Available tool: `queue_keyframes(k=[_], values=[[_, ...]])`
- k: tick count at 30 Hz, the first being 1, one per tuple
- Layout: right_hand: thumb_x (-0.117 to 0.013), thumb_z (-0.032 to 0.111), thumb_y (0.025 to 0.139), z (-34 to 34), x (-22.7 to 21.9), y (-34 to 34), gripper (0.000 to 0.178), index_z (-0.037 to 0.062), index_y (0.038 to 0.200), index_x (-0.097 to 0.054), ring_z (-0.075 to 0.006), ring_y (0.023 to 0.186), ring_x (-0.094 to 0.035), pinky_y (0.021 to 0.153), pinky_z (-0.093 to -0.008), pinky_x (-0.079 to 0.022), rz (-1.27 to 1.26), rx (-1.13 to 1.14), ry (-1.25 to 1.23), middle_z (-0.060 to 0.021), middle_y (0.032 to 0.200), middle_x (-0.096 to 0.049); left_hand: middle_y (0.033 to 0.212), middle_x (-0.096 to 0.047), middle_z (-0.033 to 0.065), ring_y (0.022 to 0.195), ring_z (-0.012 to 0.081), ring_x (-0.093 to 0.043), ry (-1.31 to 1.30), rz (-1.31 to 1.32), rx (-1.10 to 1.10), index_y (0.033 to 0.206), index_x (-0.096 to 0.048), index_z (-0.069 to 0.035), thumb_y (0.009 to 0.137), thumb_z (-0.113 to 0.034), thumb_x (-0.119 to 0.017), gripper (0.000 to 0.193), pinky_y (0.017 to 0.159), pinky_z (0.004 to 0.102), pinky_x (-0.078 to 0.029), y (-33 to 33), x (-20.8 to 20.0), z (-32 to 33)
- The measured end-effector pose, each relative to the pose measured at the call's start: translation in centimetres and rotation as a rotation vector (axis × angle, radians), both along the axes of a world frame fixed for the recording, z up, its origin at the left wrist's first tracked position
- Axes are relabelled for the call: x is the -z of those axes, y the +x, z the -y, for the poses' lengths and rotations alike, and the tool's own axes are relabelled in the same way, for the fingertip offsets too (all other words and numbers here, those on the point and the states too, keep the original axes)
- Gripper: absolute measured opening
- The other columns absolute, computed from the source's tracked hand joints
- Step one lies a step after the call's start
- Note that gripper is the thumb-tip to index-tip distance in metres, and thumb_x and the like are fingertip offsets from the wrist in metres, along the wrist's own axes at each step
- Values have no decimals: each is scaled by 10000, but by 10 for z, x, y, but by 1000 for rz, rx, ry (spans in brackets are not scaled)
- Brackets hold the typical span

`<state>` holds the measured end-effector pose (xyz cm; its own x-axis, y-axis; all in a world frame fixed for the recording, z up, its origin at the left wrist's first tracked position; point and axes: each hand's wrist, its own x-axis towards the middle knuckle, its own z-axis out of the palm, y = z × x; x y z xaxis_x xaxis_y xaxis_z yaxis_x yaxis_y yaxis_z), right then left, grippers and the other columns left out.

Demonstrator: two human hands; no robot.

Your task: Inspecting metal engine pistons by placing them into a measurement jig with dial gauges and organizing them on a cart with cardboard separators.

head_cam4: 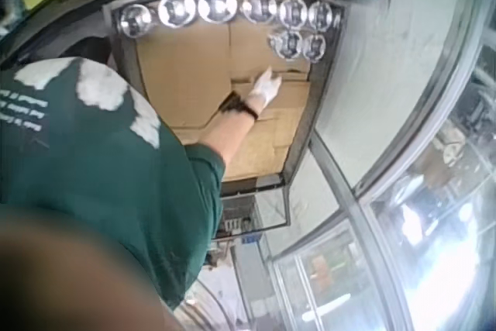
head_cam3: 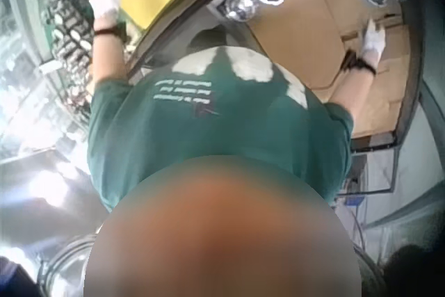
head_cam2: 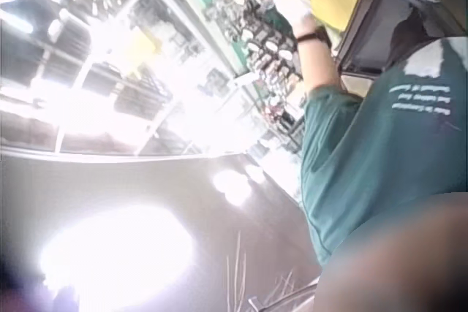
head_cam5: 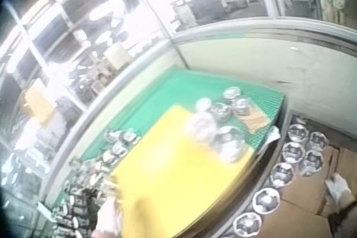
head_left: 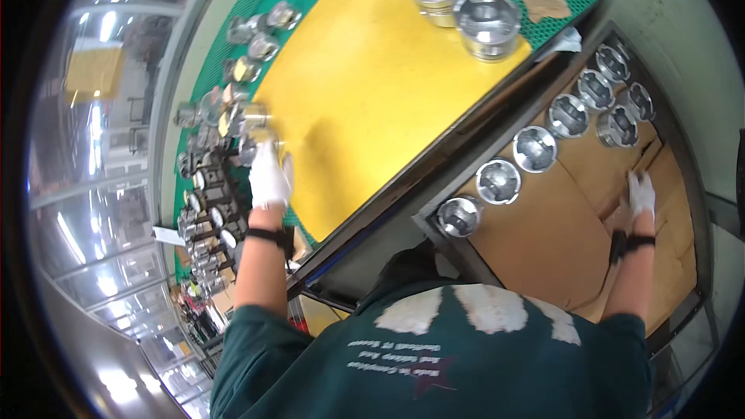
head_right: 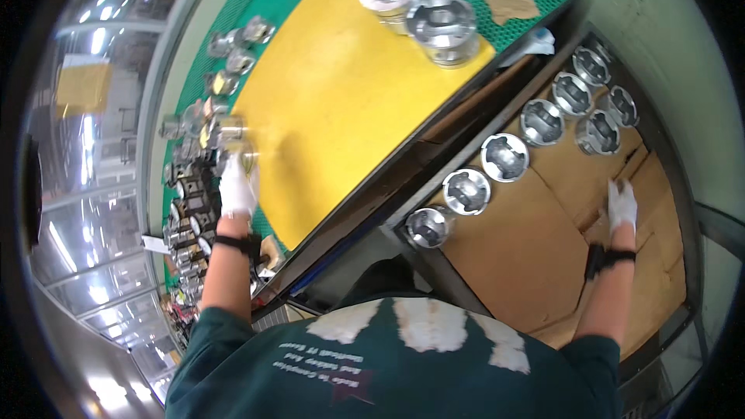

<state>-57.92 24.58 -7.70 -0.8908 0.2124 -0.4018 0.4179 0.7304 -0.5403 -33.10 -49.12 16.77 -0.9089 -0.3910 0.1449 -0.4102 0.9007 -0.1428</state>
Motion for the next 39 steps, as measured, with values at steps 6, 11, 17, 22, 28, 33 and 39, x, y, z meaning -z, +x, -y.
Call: queue_keyframes(k=[6, 11, 17, 22, 28, 33, 39], values=[[-602, 245, 951, -45, -55, 192, 381, 70, 1284, -545, -196, 679, -643, 574, -358, -545, 347, 324, -80, -99, 990, -680, 1250, -612, 165, 1123, 343, -605, 3, 346, -557, 1269, -579, -118, 864, -245, -600, 426, 945, 447, -491, -38, -15, 127], [-607, 177, 926, -48, -85, 355, 360, 19, 1248, -576, -210, 746, -668, 657, -353, -578, 416, 499, -102, -151, 1010, -698, 1286, -612, 140, 1151, 293, -596, 377, 485, 156, 1317, -521, -72, 910, -5, -516, 412, 953, 394, -516, 23, 22, 324], [-584, 194, 924, 22, -151, 483, 436, 26, 1324, -540, -316, 884, -707, 665, -389, -620, 736, 744, 49, -178, 1167, -664, 1472, -418, 176, 1246, 292, -481, 112, 326, -299, 1507, -252, -95, 835, 98, -525, 750, 1042, 365, -408, -25, 44, 244], [-585, 241, 918, 29, -146, 488, 426, 5, 1272, -565, -348, 960, -685, 771, -401, -594, 929, 537, -15, -204, 1167, -654, 1204, -578, 134, 977, 273, -578, 357, 370, -379, 1473, -276, -109, 850, -47, -623, 716, 900, 375, -473, -43, 28, 174], [-619, 341, 871, -5, -151, 360, 453, 26, 1197, -617, -407, 1140, -585, 953, -453, -492, 524, 106, 308, -229, 1203, -632, 1077, -663, 206, 953, 357, -640, 225, 296, -157, 1313, -504, 49, 830, -173, -663, 555, 881, 389, -487, -45, 29, 100], [-693, 361, 854, -39, -140, 203, 793, 132, 1504, -299, -396, 1318, -447, 1071, -446, -423, 315, -32, 329, -174, 1513, -366, 1211, -606, 249, 1107, 394, -593, 94, 279, -26, 1377, -471, 39, 754, -54, -638, 652, 981, 416, -463, -56, -50, -63], [-716, 545, 798, -75, -97, 56, 1001, 343, 1564, -103, -432, 1477, -121, 1150, -624, -221, 536, -102, 440, -25, 1647, -25, 1154, -594, 237, 1071, 422, -576, 65, 248, 524, 1308, -487, 37, 696, -17, -636, 632, 960, 451, -466, -73, -102, -237]])
